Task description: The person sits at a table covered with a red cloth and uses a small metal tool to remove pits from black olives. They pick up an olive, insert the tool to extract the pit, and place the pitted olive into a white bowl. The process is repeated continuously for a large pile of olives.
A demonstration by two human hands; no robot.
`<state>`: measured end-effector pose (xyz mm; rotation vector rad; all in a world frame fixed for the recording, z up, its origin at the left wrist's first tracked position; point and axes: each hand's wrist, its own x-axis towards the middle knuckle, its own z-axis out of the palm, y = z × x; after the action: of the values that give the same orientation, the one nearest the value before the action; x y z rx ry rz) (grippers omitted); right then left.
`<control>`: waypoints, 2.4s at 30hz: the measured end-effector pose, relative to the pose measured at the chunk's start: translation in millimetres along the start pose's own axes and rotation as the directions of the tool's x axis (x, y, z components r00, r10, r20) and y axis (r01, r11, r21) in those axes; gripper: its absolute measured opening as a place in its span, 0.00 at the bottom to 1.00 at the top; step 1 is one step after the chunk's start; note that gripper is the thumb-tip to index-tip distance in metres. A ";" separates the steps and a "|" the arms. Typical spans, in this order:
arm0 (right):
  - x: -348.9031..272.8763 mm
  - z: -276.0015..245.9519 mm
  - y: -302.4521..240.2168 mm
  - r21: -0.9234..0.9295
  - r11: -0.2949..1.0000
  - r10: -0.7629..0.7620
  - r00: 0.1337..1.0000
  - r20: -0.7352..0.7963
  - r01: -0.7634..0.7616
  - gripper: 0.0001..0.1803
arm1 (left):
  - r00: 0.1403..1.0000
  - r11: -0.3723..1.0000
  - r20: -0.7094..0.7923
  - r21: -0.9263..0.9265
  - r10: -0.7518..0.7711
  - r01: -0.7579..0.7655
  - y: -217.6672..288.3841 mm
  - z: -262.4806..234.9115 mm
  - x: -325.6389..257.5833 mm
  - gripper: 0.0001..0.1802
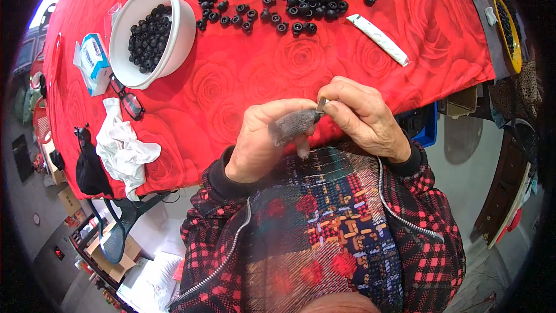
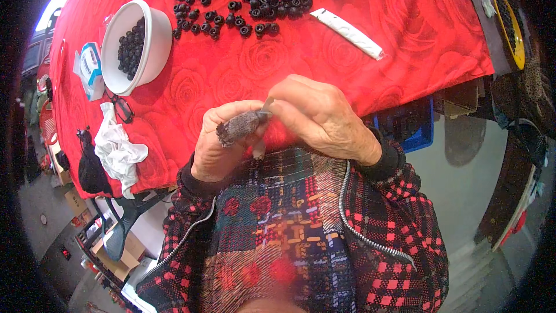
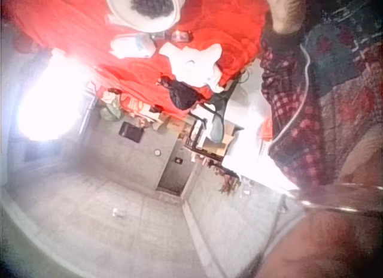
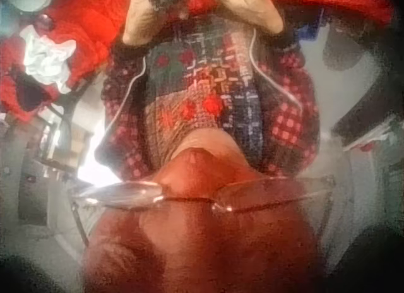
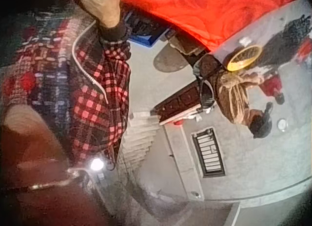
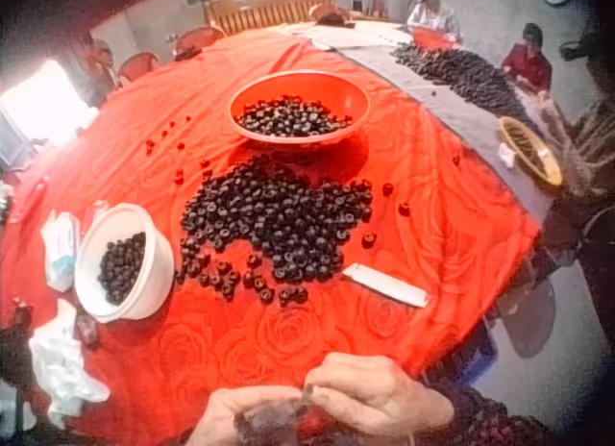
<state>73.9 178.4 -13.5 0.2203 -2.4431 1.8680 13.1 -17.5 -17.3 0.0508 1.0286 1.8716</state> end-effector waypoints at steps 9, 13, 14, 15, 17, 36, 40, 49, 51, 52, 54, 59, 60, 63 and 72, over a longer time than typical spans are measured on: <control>1.0 -3.0 2.3 -0.003 1.000 0.030 0.998 0.056 -0.030 0.06 | 0.999 0.999 -0.007 0.005 -0.046 0.046 -0.4 -1.5 0.1 0.14; 1.5 -3.7 4.3 0.006 0.999 0.041 0.997 0.066 -0.042 0.06 | 0.998 0.997 -0.014 -0.036 -0.065 0.065 -0.6 -1.1 0.3 0.14; 1.6 -3.5 5.0 0.010 0.999 0.042 0.997 0.065 -0.043 0.06 | 0.998 0.997 -0.011 -0.039 -0.065 0.065 -0.6 -1.5 0.6 0.14; 1.7 -3.3 5.4 0.014 0.999 0.043 0.997 0.064 -0.044 0.06 | 0.997 0.997 -0.023 -0.039 -0.071 0.070 -0.6 -0.9 0.8 0.14; 1.9 -4.5 4.0 -0.001 1.000 0.026 0.993 0.116 -0.026 0.05 | 0.996 0.996 -0.049 -0.037 -0.077 0.075 -0.5 0.2 1.3 0.13; 10.0 17.9 -7.3 -0.293 0.871 -0.459 0.867 -0.196 0.395 0.18 | 0.989 0.947 0.051 -0.286 -0.140 0.149 -7.4 -1.5 5.1 0.09; 8.1 23.2 -11.6 -0.344 0.835 -0.517 0.827 -0.221 0.430 0.16 | 0.999 0.968 0.021 -0.249 -0.042 0.046 -4.5 3.6 -4.2 0.10; 3.0 15.4 10.1 -0.396 0.886 -0.372 0.878 -0.301 0.240 0.09 | 0.346 0.187 -0.112 0.964 0.932 -0.191 141.4 -73.2 -26.8 0.19; 3.8 16.4 17.1 -0.377 0.897 -0.356 0.884 -0.302 0.232 0.09 | 0.316 0.183 -0.140 0.977 0.938 -0.110 154.3 -114.9 -22.9 0.17; 3.4 15.8 19.1 -0.374 0.901 -0.345 0.888 -0.305 0.221 0.09 | 0.292 0.167 -0.136 0.982 0.947 -0.085 155.4 -116.2 -19.5 0.16; 1.3 12.0 21.5 -0.380 0.908 -0.309 0.893 -0.328 0.175 0.09 | 0.228 -0.109 0.109 0.994 0.968 -0.014 141.7 -83.5 -9.5 0.14; 2.3 15.3 26.5 -0.361 0.918 -0.285 0.904 -0.320 0.162 0.09 | 0.536 -0.242 0.295 0.955 0.791 -0.170 74.4 -49.7 32.3 0.08; 2.7 15.9 26.8 -0.353 0.919 -0.291 0.904 -0.314 0.173 0.09 | 0.556 -0.212 0.260 0.966 0.789 -0.151 66.9 -51.5 41.9 0.08; 1.5 14.0 24.8 -0.368 0.914 -0.290 0.911 -0.294 0.173 0.09 | 0.603 -0.164 0.209 0.978 0.770 -0.130 56.4 -53.6 70.0 0.09; 3.3 14.3 26.2 -0.412 0.894 -0.297 0.921 -0.252 0.175 0.08 | 0.615 -0.187 0.242 0.970 0.751 -0.153 39.4 -50.5 74.7 0.11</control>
<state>67.4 171.1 -41.9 0.1800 -2.3684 1.1907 -77.5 0.2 -51.4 1.0984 2.9328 1.2263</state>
